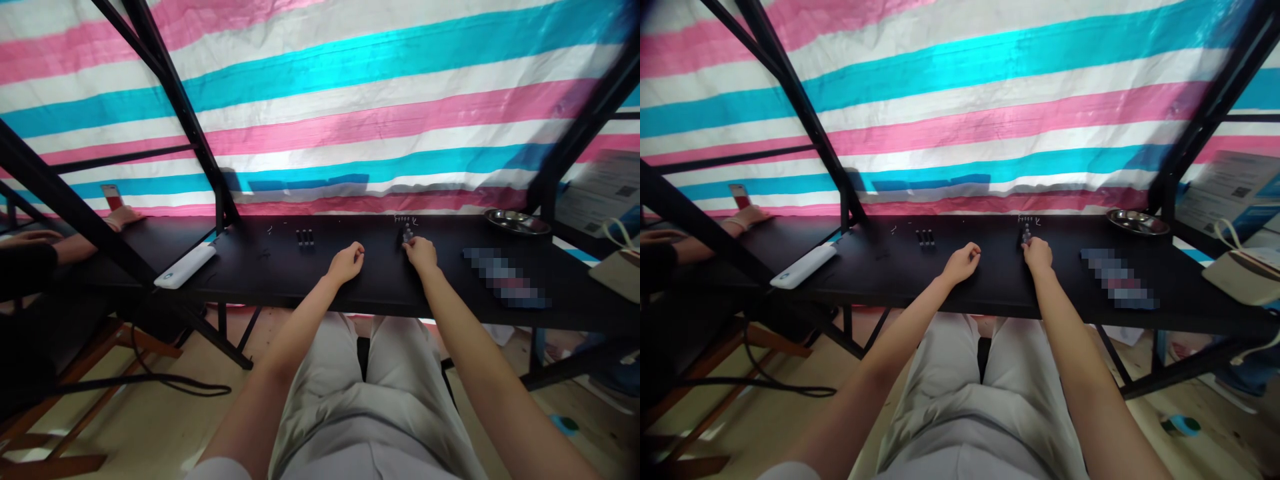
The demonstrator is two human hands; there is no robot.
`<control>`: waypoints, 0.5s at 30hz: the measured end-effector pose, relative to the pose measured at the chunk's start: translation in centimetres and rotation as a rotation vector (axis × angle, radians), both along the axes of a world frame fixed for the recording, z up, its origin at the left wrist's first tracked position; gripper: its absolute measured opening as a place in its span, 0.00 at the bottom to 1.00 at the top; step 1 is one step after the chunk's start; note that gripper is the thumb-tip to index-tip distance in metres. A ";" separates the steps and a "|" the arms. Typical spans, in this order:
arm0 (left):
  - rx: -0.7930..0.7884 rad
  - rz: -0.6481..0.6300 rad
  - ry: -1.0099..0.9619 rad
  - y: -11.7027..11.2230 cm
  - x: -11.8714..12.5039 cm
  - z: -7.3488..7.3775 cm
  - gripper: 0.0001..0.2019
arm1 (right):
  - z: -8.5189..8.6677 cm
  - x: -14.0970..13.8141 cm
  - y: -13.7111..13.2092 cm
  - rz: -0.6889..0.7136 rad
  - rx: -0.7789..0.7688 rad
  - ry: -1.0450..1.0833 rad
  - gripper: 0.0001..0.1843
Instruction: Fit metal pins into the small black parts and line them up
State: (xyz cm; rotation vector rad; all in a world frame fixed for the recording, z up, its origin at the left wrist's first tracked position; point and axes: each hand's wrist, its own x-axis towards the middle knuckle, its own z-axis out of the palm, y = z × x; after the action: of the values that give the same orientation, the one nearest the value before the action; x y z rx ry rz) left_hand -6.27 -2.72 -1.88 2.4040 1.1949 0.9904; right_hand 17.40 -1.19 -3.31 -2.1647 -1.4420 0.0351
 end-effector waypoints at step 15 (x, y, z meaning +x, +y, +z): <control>-0.003 -0.010 -0.003 0.1 0.0 -0.1 0.08 | 0.6 -0.5 -0.8 0.001 -0.032 0.096 0.21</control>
State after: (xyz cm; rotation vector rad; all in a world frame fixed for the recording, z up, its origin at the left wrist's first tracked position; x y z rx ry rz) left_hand -6.30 -2.57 -2.03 2.4027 1.1819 0.9877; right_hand 16.93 -2.01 -2.69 -2.1574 -1.3971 0.1620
